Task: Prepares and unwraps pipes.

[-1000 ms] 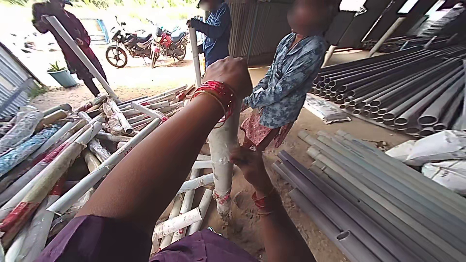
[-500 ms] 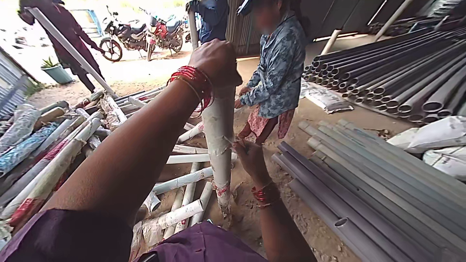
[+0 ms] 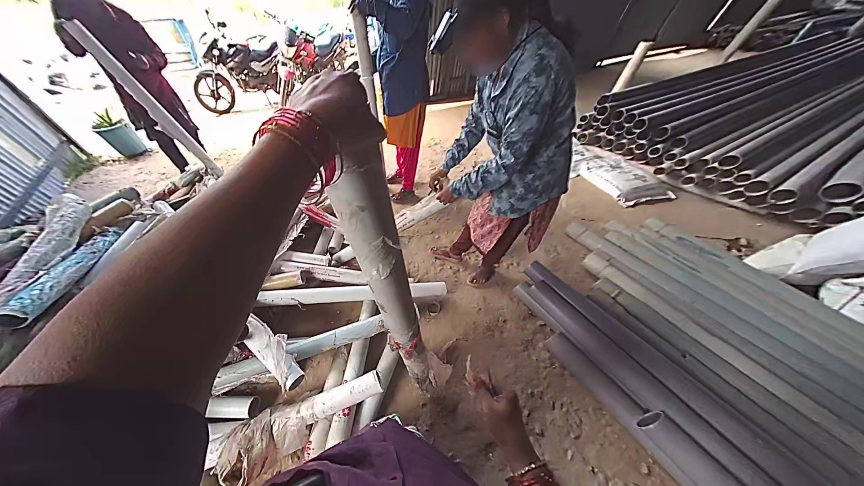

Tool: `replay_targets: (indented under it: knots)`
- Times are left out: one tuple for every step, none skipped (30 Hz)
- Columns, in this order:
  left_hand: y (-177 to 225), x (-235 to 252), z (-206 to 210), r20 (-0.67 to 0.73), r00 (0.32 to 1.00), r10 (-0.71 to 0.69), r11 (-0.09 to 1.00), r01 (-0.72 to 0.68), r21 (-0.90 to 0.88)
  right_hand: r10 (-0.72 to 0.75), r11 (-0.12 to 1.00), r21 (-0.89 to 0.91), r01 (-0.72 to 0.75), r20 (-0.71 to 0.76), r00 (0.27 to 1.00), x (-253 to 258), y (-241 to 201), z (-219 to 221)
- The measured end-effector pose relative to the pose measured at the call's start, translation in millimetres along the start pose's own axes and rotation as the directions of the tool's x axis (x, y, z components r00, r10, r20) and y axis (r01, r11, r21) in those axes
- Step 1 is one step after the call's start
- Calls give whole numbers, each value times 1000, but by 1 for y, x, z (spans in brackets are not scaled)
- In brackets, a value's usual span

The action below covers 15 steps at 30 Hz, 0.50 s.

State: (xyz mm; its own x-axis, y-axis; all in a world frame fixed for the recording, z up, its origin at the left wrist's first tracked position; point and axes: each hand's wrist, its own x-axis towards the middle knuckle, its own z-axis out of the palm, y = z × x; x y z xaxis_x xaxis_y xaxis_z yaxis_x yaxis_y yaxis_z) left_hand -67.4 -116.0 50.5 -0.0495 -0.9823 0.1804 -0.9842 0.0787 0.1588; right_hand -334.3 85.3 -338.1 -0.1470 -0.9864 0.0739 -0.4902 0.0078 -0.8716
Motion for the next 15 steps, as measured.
replay_targets:
  knots:
    - [6, -7, 3, -2, 1000, 17, 1000, -17, 3, -79, 996, 32, 80, -37, 996, 8, -17, -1]
    - [15, -14, 3, -2, 999, 35, 999, -35, 3, -207, 976, 47, 211, -68, 976, 23, -39, 0]
    - [27, -19, 2, -8, 998, 60, 998, -60, 4, -359, 932, 16, 362, -100, 928, 45, -62, -1]
    - [38, -25, 1, -9, 995, 95, 995, -95, 4, -482, 876, -40, 480, -115, 869, 66, -84, -1]
    - [49, -32, 1, -5, 991, 135, 991, -135, 3, -557, 830, -96, 549, -122, 821, 83, -103, 2]
    - [58, -38, 1, -6, 984, 178, 984, -178, 1, -603, 796, -151, 586, -121, 788, 97, -120, 3]
    - [66, -45, 0, -8, 976, 217, 976, -217, 2, -628, 773, -206, 600, -111, 770, 107, -135, 3]
    - [73, -51, 0, -9, 968, 250, 968, -250, 5, -647, 750, -267, 605, -106, 755, 113, -146, 1]
    - [80, -56, 0, -8, 964, 266, 964, -266, 16, -677, 714, -336, 614, -109, 728, 116, -153, -2]
    - [84, -58, -1, -10, 964, 265, 964, -265, 21, -720, 659, -406, 634, -94, 688, 120, -156, -8]
    - [86, -59, -2, -9, 966, 259, 966, -258, 23, -763, 592, -460, 662, -58, 643, 121, -157, -13]
    - [86, -60, -2, -9, 968, 251, 968, -250, 23, -797, 531, -483, 696, -6, 604, 122, -157, -17]
    - [87, -60, -1, -13, 970, 241, 970, -241, 26, -814, 488, -482, 728, 51, 579, 123, -155, -20]
    - [87, -60, -1, -19, 972, 236, 971, -236, 26, -813, 469, -464, 751, 105, 573, 125, -155, -22]
    - [88, -60, -1, -21, 972, 232, 973, -232, 22, -793, 480, -428, 766, 161, 587, 126, -156, -25]
